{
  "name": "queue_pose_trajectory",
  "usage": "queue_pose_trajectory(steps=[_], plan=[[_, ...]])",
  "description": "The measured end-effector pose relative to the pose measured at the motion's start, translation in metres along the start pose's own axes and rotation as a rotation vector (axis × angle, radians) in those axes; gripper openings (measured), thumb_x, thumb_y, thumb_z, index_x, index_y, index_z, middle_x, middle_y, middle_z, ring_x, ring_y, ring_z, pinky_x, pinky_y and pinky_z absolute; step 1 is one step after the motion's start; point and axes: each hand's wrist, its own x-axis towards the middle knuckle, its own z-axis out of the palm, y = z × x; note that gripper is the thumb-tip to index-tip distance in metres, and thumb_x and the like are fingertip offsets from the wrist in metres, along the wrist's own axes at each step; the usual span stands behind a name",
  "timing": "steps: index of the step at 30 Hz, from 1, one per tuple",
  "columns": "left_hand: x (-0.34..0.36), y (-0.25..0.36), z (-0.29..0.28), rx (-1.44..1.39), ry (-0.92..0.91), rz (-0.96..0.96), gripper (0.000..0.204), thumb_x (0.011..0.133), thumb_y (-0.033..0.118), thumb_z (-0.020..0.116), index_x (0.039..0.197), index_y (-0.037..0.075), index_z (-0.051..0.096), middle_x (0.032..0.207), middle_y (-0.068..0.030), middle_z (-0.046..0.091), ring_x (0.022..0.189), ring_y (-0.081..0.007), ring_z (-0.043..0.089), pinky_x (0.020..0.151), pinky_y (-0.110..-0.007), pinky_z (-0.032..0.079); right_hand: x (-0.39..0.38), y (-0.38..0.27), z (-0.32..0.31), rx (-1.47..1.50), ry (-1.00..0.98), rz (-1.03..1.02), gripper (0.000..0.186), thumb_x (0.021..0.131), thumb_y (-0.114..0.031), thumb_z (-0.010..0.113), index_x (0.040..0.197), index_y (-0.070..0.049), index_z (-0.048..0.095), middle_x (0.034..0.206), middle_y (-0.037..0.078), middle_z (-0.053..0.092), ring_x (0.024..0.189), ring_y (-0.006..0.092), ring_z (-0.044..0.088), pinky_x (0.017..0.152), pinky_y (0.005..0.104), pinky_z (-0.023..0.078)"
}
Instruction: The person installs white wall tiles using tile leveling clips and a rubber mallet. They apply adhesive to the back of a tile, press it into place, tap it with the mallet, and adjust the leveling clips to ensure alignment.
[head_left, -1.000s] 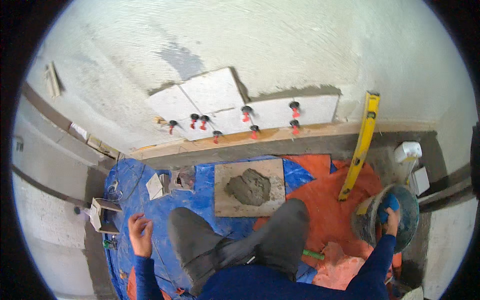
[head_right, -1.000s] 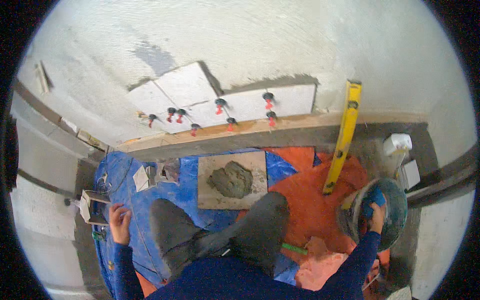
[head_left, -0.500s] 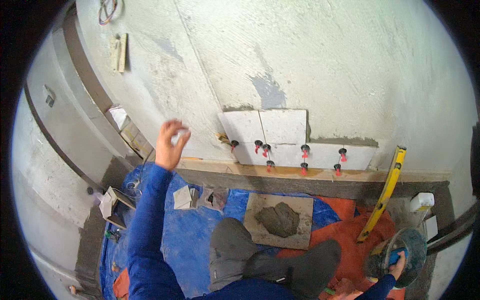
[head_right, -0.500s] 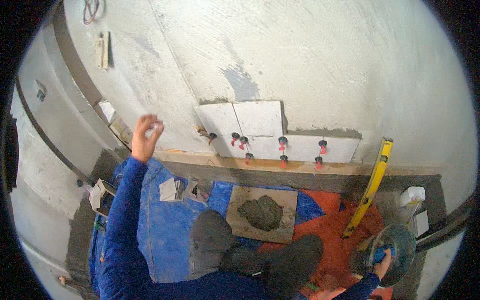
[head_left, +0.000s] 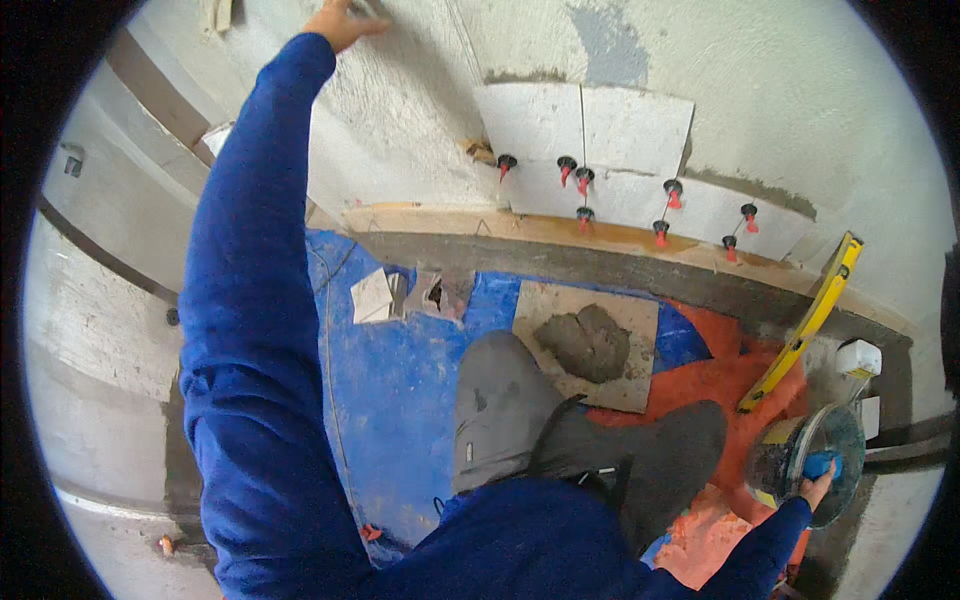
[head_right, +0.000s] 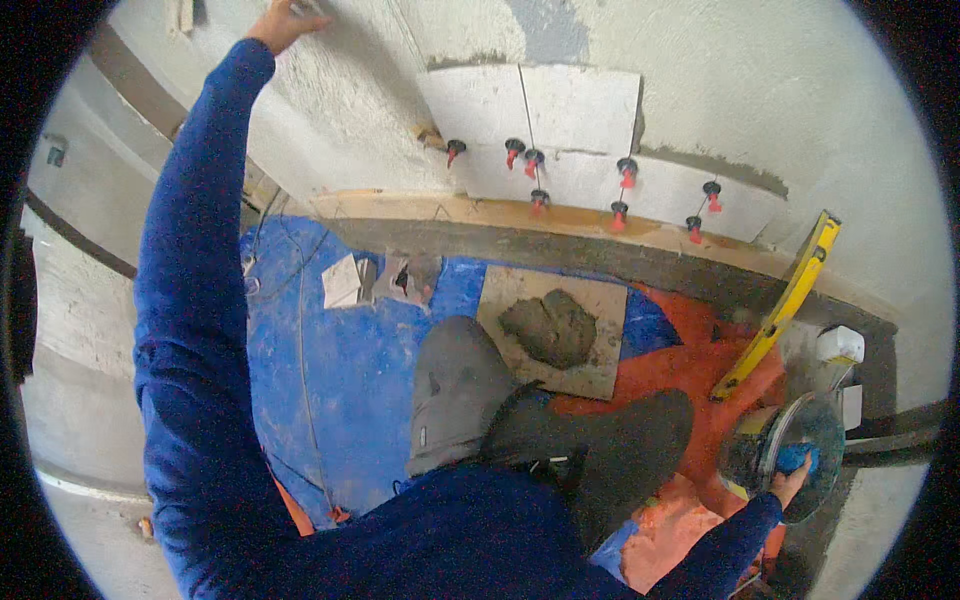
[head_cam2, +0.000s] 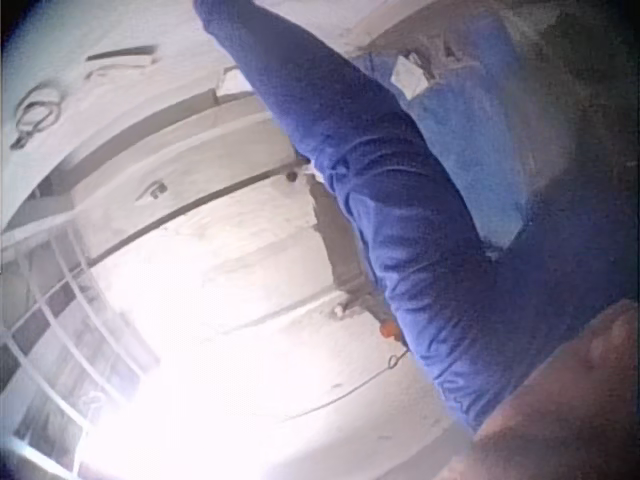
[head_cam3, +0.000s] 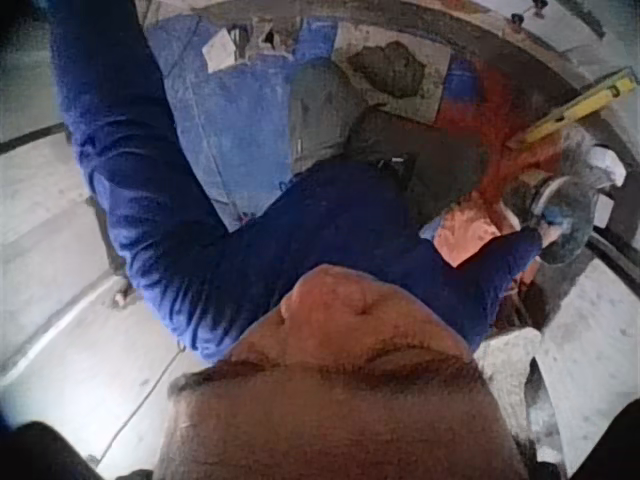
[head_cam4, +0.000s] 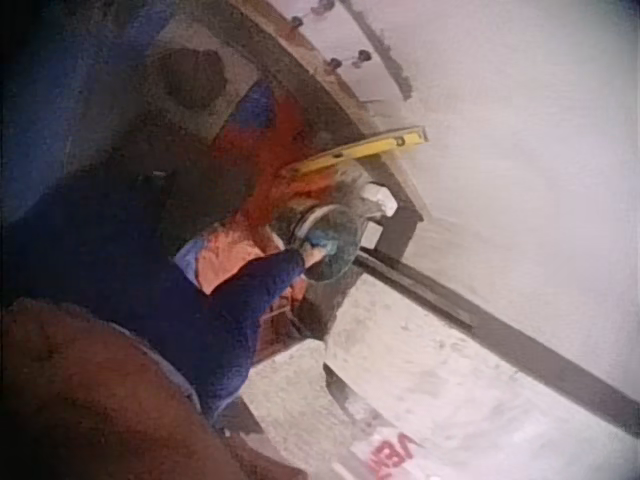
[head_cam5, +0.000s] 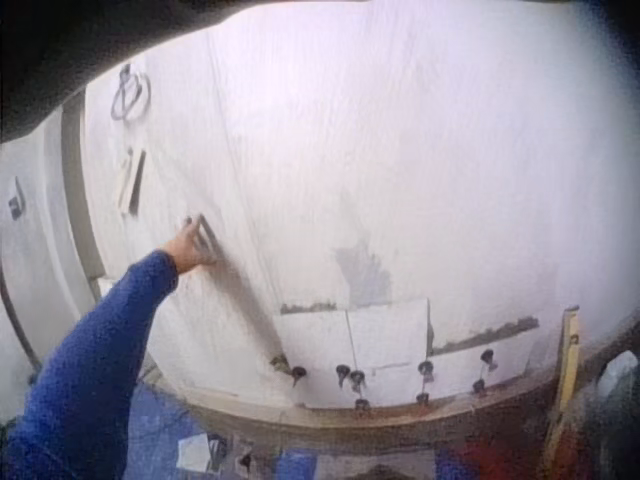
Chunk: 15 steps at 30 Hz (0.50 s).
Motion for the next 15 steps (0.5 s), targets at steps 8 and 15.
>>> queue_pose_trajectory(steps=[8,15], plan=[[0.007,0.032,-0.007,0.091,-0.019,-0.094,0.147,0.065,0.059,0.090,0.157,-0.017,0.005,0.154,-0.0507,0.021,0.147,-0.0516,0.032,0.121,-0.041,0.034,0.032,0.016,-0.057,-1.483,-0.015,-0.983,0.057,0.083,-0.012,0.067,0.139,-0.003,0.058,0.105,0.011,0.065,0.099,0.0296,0.062,0.093,0.0400,0.049],[0.006,0.026,-0.009,0.087,-0.003,-0.140,0.120,0.072,0.053,0.087,0.160,-0.002,0.028,0.158,-0.0356,0.032,0.143,-0.0469,0.042,0.120,-0.047,0.036,-0.021,0.011,-0.011,-0.686,-0.112,-0.550,0.069,0.086,0.007,0.050,0.152,-0.012,0.052,0.128,0.012,0.063,0.113,0.0296,0.063,0.098,0.0379,0.051]])
